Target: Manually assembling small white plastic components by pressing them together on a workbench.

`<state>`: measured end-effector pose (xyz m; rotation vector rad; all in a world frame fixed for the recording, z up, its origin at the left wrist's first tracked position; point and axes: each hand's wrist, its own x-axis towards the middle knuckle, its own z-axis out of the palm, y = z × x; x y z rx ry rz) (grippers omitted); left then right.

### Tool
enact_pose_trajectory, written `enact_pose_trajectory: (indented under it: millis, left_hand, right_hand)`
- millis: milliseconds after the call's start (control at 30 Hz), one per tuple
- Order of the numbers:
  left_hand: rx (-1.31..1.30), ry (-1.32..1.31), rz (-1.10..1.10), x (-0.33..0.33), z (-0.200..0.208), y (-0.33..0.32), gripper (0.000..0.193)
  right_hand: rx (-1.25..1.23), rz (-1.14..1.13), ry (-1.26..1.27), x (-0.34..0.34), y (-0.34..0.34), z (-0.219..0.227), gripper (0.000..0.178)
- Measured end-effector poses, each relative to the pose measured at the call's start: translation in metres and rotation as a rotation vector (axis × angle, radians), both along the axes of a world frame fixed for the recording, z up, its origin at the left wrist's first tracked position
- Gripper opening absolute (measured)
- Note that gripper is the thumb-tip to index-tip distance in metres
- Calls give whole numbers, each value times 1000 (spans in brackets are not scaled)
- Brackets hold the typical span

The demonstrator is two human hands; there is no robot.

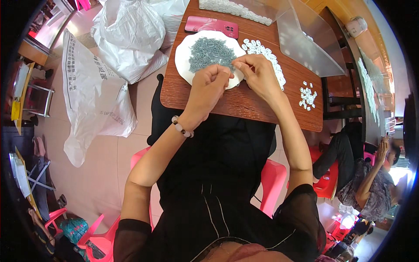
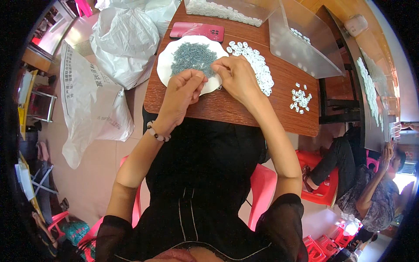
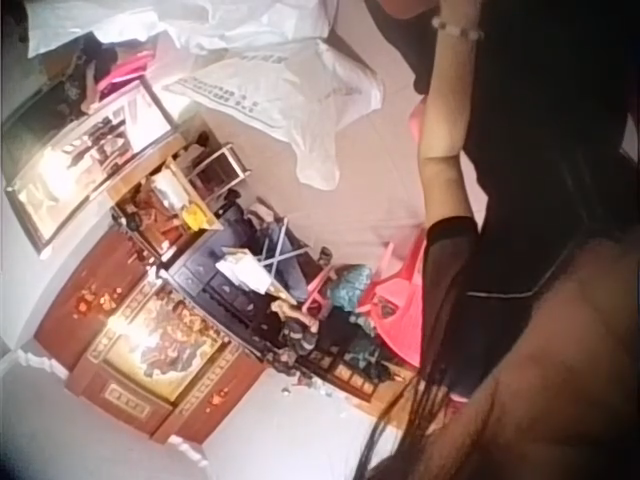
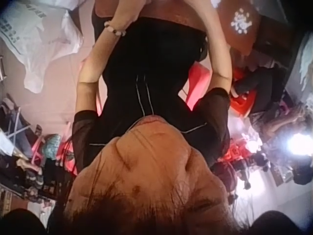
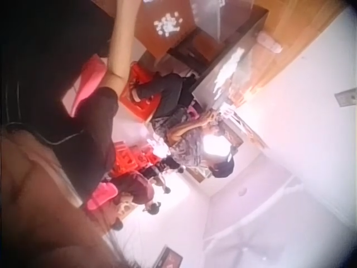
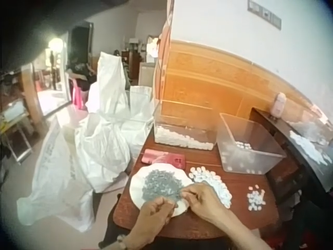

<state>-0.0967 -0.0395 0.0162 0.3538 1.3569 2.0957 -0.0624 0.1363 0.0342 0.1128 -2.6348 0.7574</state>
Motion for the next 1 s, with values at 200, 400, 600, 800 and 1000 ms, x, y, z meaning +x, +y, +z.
enact_pose_trajectory:
  millis: [200,400,600,800,1000]
  left_hand:
    - [-41,93,-27,6,-5,4,18]
    - [-61,90,-53,28,-3,12,16]
    - [-88,86,-87,36,-9,16,15]
    - [-76,125,-103,44,-10,20,17]
    - [-105,188,-127,49,-16,21,18]
  right_hand:
    - [-434,-134,-246,9,0,-1,16]
    - [-776,-118,-273,54,2,11,19]
    - [-831,-155,-272,78,6,12,19]
    - [-863,-169,-282,99,-1,9,14]
    - [-855,-189,-267,106,-6,2,13]
